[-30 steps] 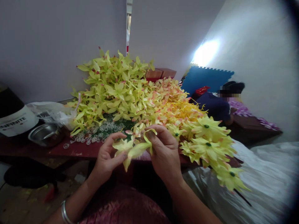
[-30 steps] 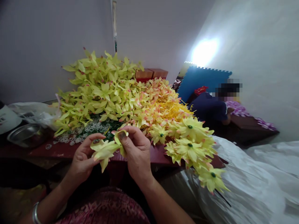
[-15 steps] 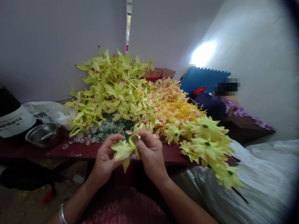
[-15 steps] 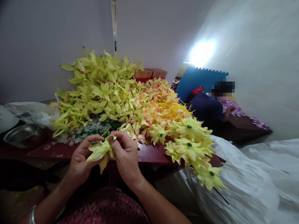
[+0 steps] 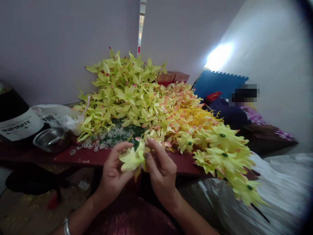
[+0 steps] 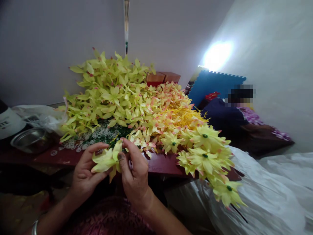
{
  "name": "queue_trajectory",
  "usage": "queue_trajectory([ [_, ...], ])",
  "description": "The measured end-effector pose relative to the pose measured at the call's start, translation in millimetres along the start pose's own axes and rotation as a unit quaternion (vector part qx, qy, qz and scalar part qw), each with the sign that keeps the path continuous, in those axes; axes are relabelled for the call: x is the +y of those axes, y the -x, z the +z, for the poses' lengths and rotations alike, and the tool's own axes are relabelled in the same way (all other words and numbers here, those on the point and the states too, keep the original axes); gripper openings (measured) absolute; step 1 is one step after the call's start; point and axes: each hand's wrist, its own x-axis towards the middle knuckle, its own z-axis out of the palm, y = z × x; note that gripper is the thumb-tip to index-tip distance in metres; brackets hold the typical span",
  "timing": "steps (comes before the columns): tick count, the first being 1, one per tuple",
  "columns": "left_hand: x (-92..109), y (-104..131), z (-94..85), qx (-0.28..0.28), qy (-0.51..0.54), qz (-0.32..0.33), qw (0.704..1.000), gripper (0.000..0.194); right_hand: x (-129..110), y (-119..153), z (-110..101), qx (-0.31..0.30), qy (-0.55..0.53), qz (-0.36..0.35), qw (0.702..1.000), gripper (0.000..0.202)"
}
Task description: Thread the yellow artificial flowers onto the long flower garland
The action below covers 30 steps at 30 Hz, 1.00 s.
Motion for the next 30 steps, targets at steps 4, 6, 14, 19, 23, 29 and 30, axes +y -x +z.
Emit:
queue_trajectory([
  [4, -1, -2, 0.2, -0.006, 0.023, -0.031, 0.999, 0.045, 3, 3, -2, -0.010, 0.035, -0.053, 0.998, 0.040],
  [6, -2, -3, -0.6, -0.024, 0.057, -0.053, 0.997, 0.047, 3, 3, -3, -0.012, 0.037, -0.063, 0.997, 0.042],
  [14, 0, -7, 0.3, -0.050, 0.158, -0.105, 0.981, 0.048, -3, 2, -3, -0.044, -0.067, 0.059, 0.995, 0.034],
  [19, -1, -7, 3.3, -0.034, 0.155, -0.094, 0.983, 0.049, 1, 4, -3, -0.048, -0.085, 0.058, 0.994, 0.035],
  [23, -2, -6, 3.1, -0.042, 0.143, -0.082, 0.985, 0.048, 4, 3, -6, -0.046, -0.041, 0.007, 0.998, 0.033],
  [29, -5, -5, 0.6, -0.080, 0.154, -0.084, 0.981, 0.048, 0, -1, -12, -0.059, 0.008, -0.083, 0.995, 0.035],
  [30, -4, -6, 0.6, -0.082, 0.158, -0.086, 0.980, 0.048, 0, -2, -12, -0.066, 0.008, -0.093, 0.993, 0.035],
])
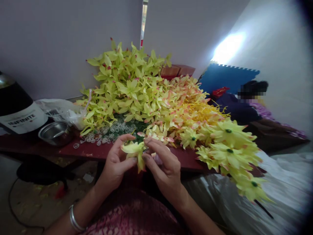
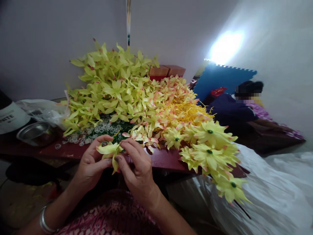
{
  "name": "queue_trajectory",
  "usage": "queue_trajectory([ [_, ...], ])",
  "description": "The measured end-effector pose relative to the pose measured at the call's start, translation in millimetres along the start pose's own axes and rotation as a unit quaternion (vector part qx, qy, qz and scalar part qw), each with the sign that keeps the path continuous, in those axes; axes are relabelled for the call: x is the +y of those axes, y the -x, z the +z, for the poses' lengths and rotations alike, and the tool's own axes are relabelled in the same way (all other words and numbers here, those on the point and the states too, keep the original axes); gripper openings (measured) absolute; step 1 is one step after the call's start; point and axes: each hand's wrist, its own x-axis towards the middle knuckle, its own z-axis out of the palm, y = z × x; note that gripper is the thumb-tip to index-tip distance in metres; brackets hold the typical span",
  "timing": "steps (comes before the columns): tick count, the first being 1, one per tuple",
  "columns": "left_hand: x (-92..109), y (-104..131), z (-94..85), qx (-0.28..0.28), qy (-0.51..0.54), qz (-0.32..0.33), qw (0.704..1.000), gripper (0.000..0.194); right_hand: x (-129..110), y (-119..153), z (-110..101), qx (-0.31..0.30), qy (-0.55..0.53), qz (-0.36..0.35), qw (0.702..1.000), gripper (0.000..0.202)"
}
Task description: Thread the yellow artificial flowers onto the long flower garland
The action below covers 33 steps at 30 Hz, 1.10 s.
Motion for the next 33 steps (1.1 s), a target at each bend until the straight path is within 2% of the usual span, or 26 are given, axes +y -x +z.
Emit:
queue_trajectory([
  [2, 2, 0, 1.2, -0.003, 0.009, -0.010, 1.000, 0.049, 0, -1, -1, -0.006, -0.004, -0.006, 1.000, 0.033],
  [6, 7, -1, 5.0, -0.006, 0.021, -0.033, 0.999, 0.051, 2, -1, -4, 0.011, -0.020, 0.036, 0.999, 0.030],
  [12, 5, 0, 6.9, -0.005, 0.015, -0.024, 1.000, 0.052, 3, 0, -8, 0.012, -0.030, 0.053, 0.998, 0.029],
  [22, -8, 3, -1.5, 0.014, -0.070, 0.065, 0.995, 0.045, -7, 1, -10, -0.033, 0.038, 0.034, 0.998, 0.017],
  [28, -8, 4, -4.1, 0.038, -0.191, 0.155, 0.969, 0.044, -7, 5, -3, -0.044, 0.071, -0.005, 0.997, 0.030],
  [33, -10, 9, -7.2, 0.040, -0.247, 0.185, 0.950, 0.046, -5, 7, 0, -0.032, 0.073, -0.021, 0.997, 0.033],
])
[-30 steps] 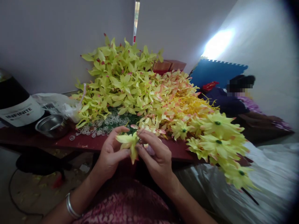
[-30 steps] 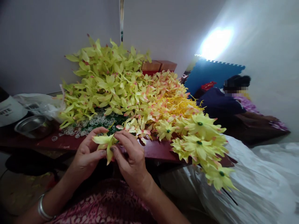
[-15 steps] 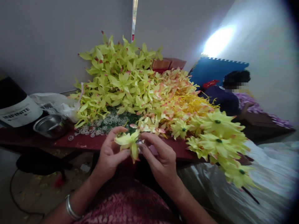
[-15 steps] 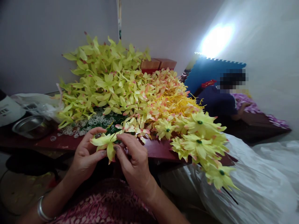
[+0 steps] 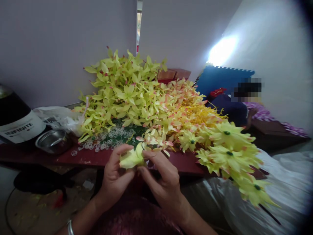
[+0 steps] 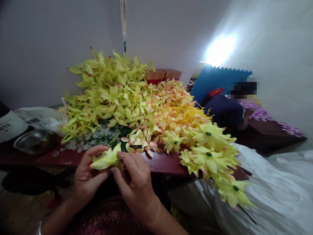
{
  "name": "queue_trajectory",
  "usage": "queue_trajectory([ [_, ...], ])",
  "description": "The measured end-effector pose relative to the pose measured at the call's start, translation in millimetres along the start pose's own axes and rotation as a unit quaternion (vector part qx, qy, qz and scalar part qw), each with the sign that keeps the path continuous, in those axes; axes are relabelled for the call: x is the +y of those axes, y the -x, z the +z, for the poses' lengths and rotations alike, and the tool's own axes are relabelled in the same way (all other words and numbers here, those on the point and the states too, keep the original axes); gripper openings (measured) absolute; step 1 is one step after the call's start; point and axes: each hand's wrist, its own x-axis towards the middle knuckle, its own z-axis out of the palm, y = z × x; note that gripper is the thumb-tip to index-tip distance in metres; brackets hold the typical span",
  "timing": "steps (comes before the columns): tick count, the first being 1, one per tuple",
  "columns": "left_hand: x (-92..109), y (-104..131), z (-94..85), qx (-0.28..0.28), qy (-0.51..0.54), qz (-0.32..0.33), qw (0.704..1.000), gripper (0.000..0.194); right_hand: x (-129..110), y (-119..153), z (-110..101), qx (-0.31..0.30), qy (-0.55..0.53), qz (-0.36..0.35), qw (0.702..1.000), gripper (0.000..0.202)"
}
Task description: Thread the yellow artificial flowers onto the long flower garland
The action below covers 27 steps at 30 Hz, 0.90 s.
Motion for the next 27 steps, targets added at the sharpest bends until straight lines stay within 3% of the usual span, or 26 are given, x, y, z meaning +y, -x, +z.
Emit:
queue_trajectory([
  [8, -1.1, -0.5, 0.2, -0.013, 0.041, -0.003, 0.999, 0.042, -0.1, -2.8, -4.4, 0.021, 0.007, -0.035, 0.999, 0.036],
  [15, 4.1, -4.2, 0.4, -0.017, 0.084, -0.066, 0.994, 0.040, -0.3, -4.4, -4.8, 0.025, 0.012, -0.041, 0.999, 0.036],
  [22, 7.0, -9.0, 3.5, -0.019, 0.186, -0.155, 0.970, 0.047, -2.9, -6.8, -1.1, 0.040, -0.055, 0.083, 0.994, 0.021],
  [27, 6.7, -9.0, 5.7, -0.008, 0.198, -0.161, 0.967, 0.046, -5.2, -9.1, 0.2, 0.043, -0.178, 0.208, 0.961, 0.015],
])
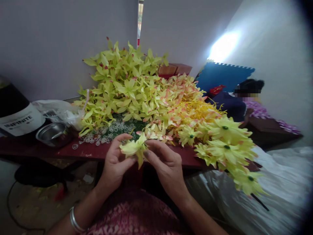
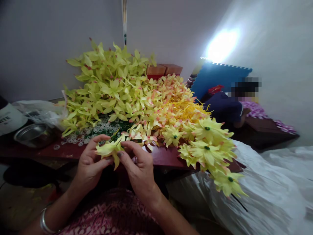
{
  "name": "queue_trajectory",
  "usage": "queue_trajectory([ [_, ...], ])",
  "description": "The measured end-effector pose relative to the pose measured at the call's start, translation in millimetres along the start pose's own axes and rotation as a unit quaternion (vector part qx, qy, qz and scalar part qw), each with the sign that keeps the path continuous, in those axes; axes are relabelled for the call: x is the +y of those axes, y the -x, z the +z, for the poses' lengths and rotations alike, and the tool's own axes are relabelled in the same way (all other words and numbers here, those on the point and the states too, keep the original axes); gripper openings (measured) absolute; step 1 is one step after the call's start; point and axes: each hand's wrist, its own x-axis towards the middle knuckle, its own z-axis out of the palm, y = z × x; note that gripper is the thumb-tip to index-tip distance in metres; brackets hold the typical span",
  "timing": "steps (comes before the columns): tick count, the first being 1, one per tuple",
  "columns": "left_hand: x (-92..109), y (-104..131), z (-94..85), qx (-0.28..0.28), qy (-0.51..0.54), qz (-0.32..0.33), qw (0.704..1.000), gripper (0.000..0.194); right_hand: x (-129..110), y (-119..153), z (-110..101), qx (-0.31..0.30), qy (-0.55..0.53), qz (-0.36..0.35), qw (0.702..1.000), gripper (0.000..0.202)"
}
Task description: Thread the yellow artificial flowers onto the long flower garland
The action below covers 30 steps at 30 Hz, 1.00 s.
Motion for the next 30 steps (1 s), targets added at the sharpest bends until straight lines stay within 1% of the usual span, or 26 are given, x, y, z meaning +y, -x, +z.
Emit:
queue_trajectory([
  [3, -1, 0, 1.2, 0.008, -0.003, 0.005, 1.000, 0.046, -4, 0, 1, -0.004, -0.028, 0.031, 0.999, 0.013],
  [6, -2, 0, 2.5, 0.020, -0.011, 0.021, 1.000, 0.047, -6, 0, 2, -0.008, -0.010, 0.025, 1.000, 0.012],
  [11, -3, 1, 4.7, 0.032, -0.027, 0.046, 0.998, 0.047, -2, 5, 1, -0.026, 0.049, -0.041, 0.998, 0.014],
  [14, -3, 3, 5.2, 0.031, -0.031, 0.048, 0.998, 0.046, 0, 7, 0, -0.034, 0.100, -0.079, 0.991, 0.017],
  [17, -4, 5, 4.1, 0.027, -0.043, 0.053, 0.997, 0.045, -2, 8, 0, -0.046, 0.134, -0.099, 0.985, 0.017],
  [22, -3, 7, 2.9, 0.026, -0.069, 0.083, 0.994, 0.043, -2, 8, -1, -0.061, 0.156, -0.129, 0.977, 0.017],
  [26, 3, 7, 7.0, 0.039, -0.072, 0.065, 0.995, 0.041, 2, 5, -7, -0.081, 0.159, -0.138, 0.974, 0.017],
  [28, 5, 8, 8.3, 0.042, -0.061, 0.044, 0.996, 0.042, 2, 2, -11, -0.082, 0.173, -0.176, 0.966, 0.017],
  [30, 6, 9, 6.9, 0.028, -0.048, 0.027, 0.998, 0.045, 1, 0, -15, -0.082, 0.202, -0.236, 0.947, 0.017],
])
